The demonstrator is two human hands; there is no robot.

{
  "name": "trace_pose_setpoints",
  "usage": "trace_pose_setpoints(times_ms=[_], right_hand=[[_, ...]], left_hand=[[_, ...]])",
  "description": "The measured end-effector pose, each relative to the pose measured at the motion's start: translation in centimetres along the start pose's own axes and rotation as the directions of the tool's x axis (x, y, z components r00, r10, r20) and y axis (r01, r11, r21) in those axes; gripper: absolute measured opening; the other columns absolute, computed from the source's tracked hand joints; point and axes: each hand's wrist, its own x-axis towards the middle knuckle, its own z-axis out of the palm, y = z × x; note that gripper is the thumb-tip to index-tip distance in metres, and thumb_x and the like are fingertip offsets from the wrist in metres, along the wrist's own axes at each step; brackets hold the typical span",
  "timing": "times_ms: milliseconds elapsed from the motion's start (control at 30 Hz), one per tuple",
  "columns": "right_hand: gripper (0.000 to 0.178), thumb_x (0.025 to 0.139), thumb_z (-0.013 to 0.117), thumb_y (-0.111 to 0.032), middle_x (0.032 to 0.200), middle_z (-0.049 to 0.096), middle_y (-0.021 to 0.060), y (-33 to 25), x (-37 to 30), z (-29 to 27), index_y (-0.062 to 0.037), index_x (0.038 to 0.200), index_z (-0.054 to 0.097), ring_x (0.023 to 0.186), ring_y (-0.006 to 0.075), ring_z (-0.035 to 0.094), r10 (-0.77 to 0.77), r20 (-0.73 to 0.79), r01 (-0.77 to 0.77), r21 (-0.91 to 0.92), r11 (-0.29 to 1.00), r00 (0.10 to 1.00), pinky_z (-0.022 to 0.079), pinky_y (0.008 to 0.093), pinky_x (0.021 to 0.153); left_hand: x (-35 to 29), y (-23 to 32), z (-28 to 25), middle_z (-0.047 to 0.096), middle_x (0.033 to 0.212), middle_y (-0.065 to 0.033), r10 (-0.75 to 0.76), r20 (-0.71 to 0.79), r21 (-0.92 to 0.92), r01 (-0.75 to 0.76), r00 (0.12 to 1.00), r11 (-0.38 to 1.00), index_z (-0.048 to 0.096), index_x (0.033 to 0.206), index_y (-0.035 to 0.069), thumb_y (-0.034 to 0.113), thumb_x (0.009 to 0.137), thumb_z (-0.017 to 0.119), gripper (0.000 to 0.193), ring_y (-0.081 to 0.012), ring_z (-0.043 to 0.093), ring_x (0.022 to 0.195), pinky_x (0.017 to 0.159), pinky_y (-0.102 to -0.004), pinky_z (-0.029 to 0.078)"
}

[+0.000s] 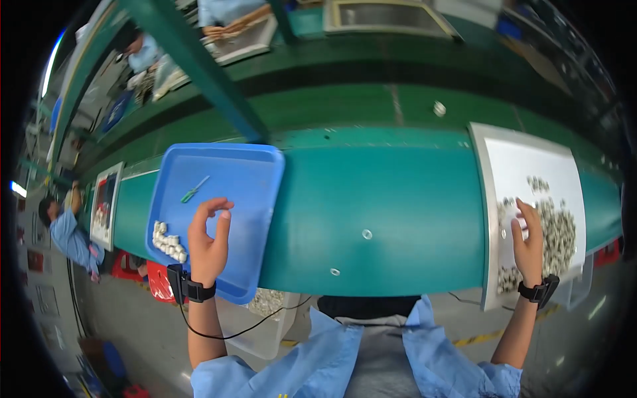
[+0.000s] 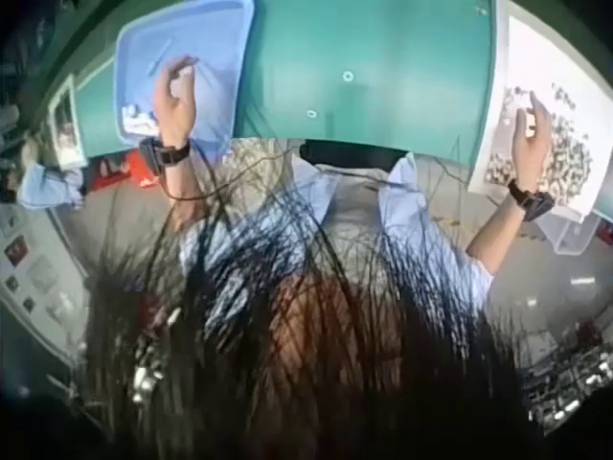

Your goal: Assembling small electronic or mechanical components at a factory workbench.

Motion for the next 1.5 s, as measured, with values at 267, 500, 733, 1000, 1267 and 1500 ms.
trace_pose_setpoints(times_ms=[267, 500, 733, 1000, 1267, 1500], right_hand=[[0.022, 0.090, 0.062, -0.001, 0.092, 0.056, 0.0106, 4.6, 3.6, 0.7, 0.0023, 0.112, 0.066, 0.079, 0.0205, 0.054, 0.026, 0.160, 0.021, -0.286, 0.958, 0.987, 0.046, 0.0301, 0.071], [0.022, 0.098, 0.059, -0.008, 0.093, 0.062, 0.0073, 8.7, 3.3, -0.6, 0.0029, 0.117, 0.062, 0.079, 0.0136, 0.056, 0.219, 0.029, -0.210, -0.179, 0.961, 0.975, 0.049, 0.0290, 0.075], [0.037, 0.103, 0.054, -0.015, 0.100, 0.067, 0.0076, 8.0, 2.3, 0.4, 0.0021, 0.136, 0.056, 0.083, 0.0135, 0.059, 0.275, -0.072, -0.267, 0.102, 0.958, 0.959, 0.051, 0.0291, 0.079], [0.026, 0.097, 0.051, -0.002, 0.098, 0.072, 0.0109, 6.2, 2.1, 3.5, 0.0030, 0.120, 0.061, 0.091, 0.0215, 0.069, 0.304, -0.040, -0.282, 0.279, 0.918, 0.952, 0.054, 0.0373, 0.086], [0.015, 0.102, 0.052, -0.005, 0.101, 0.071, 0.0161, 1.1, -1.4, -0.7, 0.0032, 0.114, 0.054, 0.088, 0.0195, 0.070, 0.377, -0.061, -0.294, 0.517, 0.804, 0.924, 0.055, 0.0342, 0.084], [0.008, 0.101, 0.054, -0.004, 0.106, 0.072, 0.0201, -8.2, -0.3, 3.0, -0.0019, 0.108, 0.051, 0.094, 0.0235, 0.069, 0.082, 0.007, -0.061, 0.738, 0.673, 0.997, 0.051, 0.0380, 0.084]], left_hand=[[-5.6, -8.7, -5.6, 0.070, 0.108, -0.0127, -0.171, -0.249, 0.321, 0.248, 0.953, 0.914, 0.063, 0.115, 0.002, 0.012, 0.095, 0.063, 0.022, -0.0241, 0.065, 0.104, 0.091, -0.0368, 0.047], [-5.4, -13.5, -10.7, 0.064, 0.107, -0.0136, -0.066, -0.478, 0.673, 0.413, 0.876, 0.614, 0.065, 0.112, 0.003, 0.013, 0.086, 0.068, 0.028, -0.0339, 0.059, 0.101, 0.089, -0.0438, 0.046], [-6.2, -13.7, -10.3, 0.063, 0.110, -0.0138, -0.122, -0.423, 0.728, 0.417, 0.898, 0.544, 0.067, 0.106, 0.005, 0.022, 0.079, 0.073, 0.032, -0.0358, 0.057, 0.105, 0.089, -0.0485, 0.044], [-3.5, -13.9, -13.3, 0.069, 0.102, -0.0198, -0.474, -0.036, 0.412, 0.445, 0.880, 0.795, 0.067, 0.108, -0.002, 0.011, 0.084, 0.062, 0.028, -0.0334, 0.067, 0.094, 0.076, -0.0459, 0.054], [-2.0, -16.0, -9.2, 0.067, 0.103, -0.0181, 0.131, -0.192, 0.871, 0.107, 0.973, 0.480, 0.065, 0.108, -0.001, 0.037, 0.095, 0.065, 0.040, -0.0386, 0.060, 0.094, 0.091, -0.0520, 0.047], [-4.3, -5.4, 4.9, 0.060, 0.096, -0.0110, -0.290, 0.087, -0.478, 0.295, 0.953, 0.827, 0.060, 0.114, 0.002, 0.037, 0.091, 0.064, 0.041, -0.0239, 0.055, 0.080, 0.073, -0.0381, 0.043]])
